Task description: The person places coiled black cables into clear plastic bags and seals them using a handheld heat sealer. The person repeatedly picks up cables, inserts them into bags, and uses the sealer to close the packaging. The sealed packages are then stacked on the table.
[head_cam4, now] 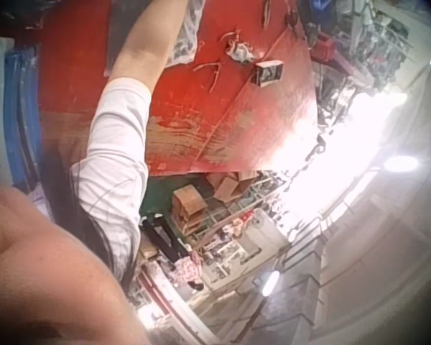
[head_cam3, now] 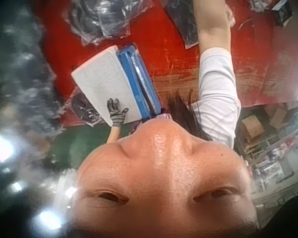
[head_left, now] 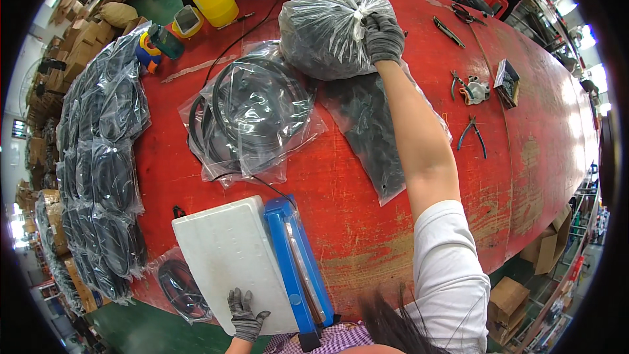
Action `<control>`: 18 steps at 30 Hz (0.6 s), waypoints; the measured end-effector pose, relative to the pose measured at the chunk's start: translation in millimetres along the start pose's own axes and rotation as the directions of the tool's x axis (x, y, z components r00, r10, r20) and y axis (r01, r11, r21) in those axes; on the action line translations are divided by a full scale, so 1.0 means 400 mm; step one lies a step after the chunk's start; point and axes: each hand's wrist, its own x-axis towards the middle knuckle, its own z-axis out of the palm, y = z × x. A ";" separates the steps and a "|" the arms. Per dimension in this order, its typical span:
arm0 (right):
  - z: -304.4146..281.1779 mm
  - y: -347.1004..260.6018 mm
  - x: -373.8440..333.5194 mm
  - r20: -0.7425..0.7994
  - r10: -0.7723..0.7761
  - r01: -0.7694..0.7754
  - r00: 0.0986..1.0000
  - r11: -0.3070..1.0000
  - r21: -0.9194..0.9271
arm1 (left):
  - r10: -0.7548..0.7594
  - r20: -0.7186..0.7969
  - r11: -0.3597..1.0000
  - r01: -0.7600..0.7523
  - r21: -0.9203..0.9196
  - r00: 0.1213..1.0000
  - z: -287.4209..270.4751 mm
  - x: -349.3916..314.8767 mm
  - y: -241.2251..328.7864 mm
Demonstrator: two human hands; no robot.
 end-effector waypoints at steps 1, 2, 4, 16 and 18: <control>0.006 -0.006 -0.001 0.040 0.167 -0.168 0.985 0.985 0.041 | -0.003 -0.004 1.000 0.003 -0.006 1.000 0.000 -0.002 0.004; 0.012 -0.008 -0.004 0.089 0.325 -0.332 0.941 0.940 0.074 | -0.008 -0.008 1.000 0.008 -0.013 1.000 0.001 -0.005 0.005; 0.062 0.102 0.012 0.185 0.569 -0.534 0.801 0.820 -0.208 | -0.005 0.004 1.000 0.005 -0.008 1.000 -0.001 0.002 0.001; 0.030 0.070 -0.072 0.523 0.364 -0.598 0.771 0.132 0.790 | -0.008 0.011 0.999 0.007 0.050 1.000 -0.002 -0.007 0.009; -0.006 0.046 -0.136 0.572 0.362 -0.662 0.736 0.209 0.720 | 0.007 -0.017 1.000 -0.006 0.023 1.000 -0.004 -0.011 0.008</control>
